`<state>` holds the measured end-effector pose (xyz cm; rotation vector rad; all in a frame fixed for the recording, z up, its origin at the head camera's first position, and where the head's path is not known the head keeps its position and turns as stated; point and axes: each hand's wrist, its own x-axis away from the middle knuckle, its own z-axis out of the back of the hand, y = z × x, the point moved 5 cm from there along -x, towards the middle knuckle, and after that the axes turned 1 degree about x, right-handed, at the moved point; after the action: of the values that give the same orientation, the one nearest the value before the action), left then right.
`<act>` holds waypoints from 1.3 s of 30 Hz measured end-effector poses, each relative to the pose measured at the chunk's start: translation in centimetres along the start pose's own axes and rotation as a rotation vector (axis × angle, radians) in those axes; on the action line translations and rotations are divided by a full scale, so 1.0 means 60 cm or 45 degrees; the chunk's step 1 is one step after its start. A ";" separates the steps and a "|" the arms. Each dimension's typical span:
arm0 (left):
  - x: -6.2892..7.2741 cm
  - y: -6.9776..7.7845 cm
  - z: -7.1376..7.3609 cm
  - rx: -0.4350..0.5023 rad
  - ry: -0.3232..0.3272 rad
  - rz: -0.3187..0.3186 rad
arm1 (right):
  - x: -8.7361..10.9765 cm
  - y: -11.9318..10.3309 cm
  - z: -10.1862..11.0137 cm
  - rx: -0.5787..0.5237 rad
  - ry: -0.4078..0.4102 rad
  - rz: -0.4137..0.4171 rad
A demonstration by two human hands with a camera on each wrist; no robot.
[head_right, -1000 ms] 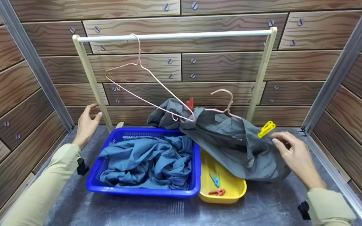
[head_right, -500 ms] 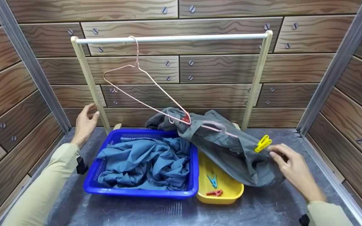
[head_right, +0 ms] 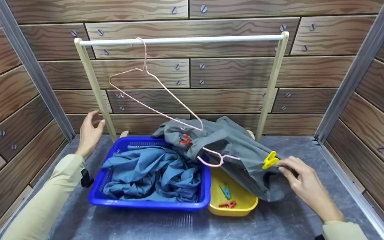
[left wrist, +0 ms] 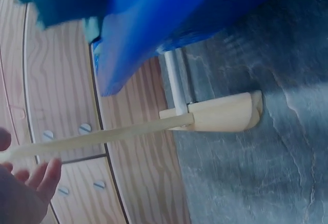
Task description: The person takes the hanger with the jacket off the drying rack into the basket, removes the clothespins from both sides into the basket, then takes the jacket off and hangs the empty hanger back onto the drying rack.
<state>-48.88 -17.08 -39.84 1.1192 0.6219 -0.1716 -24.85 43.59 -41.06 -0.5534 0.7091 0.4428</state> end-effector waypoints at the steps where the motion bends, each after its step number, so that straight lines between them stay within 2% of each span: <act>1: 0.002 0.002 0.001 -0.016 0.032 -0.039 | -0.002 -0.005 -0.001 -0.006 0.002 0.012; 3: 0.006 0.009 0.000 -0.041 0.091 -0.135 | -0.009 -0.017 -0.001 -0.019 0.008 0.027; 5: 0.012 0.019 -0.004 -0.050 0.110 -0.225 | -0.016 -0.030 -0.001 -0.023 0.014 0.025; 7: 0.020 0.033 -0.012 -0.045 0.092 -0.303 | -0.021 -0.040 -0.003 -0.025 0.016 0.014; 9: 0.029 0.051 -0.022 -0.043 0.039 -0.366 | -0.025 -0.045 -0.006 -0.026 0.012 -0.004; 13: 0.053 0.097 -0.045 -0.015 -0.129 -0.510 | -0.029 -0.041 -0.011 -0.026 0.015 -0.035; 19: 0.099 0.167 -0.087 -0.018 -0.516 -0.718 | -0.039 -0.038 -0.012 -0.056 0.029 -0.074; 22: 0.122 0.185 -0.108 -0.033 -0.692 -0.757 | -0.048 -0.045 -0.016 -0.072 0.028 -0.081; 25: 0.137 0.193 -0.121 -0.041 -0.791 -0.776 | -0.058 -0.055 -0.020 -0.091 0.030 -0.069; 28: 0.145 0.195 -0.124 -0.082 -0.796 -0.797 | -0.067 -0.066 -0.023 -0.133 0.050 -0.065; 32: 0.147 0.192 -0.117 -0.146 -0.734 -0.825 | -0.078 -0.080 -0.023 -0.163 0.088 -0.049; 39: 0.138 0.178 -0.092 -0.195 -0.622 -0.774 | -0.100 -0.109 -0.029 -0.139 0.107 -0.030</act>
<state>-39.58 -6.03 -37.55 0.6736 0.5055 -0.8782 -26.13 36.36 -35.81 -0.6855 0.7610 0.4401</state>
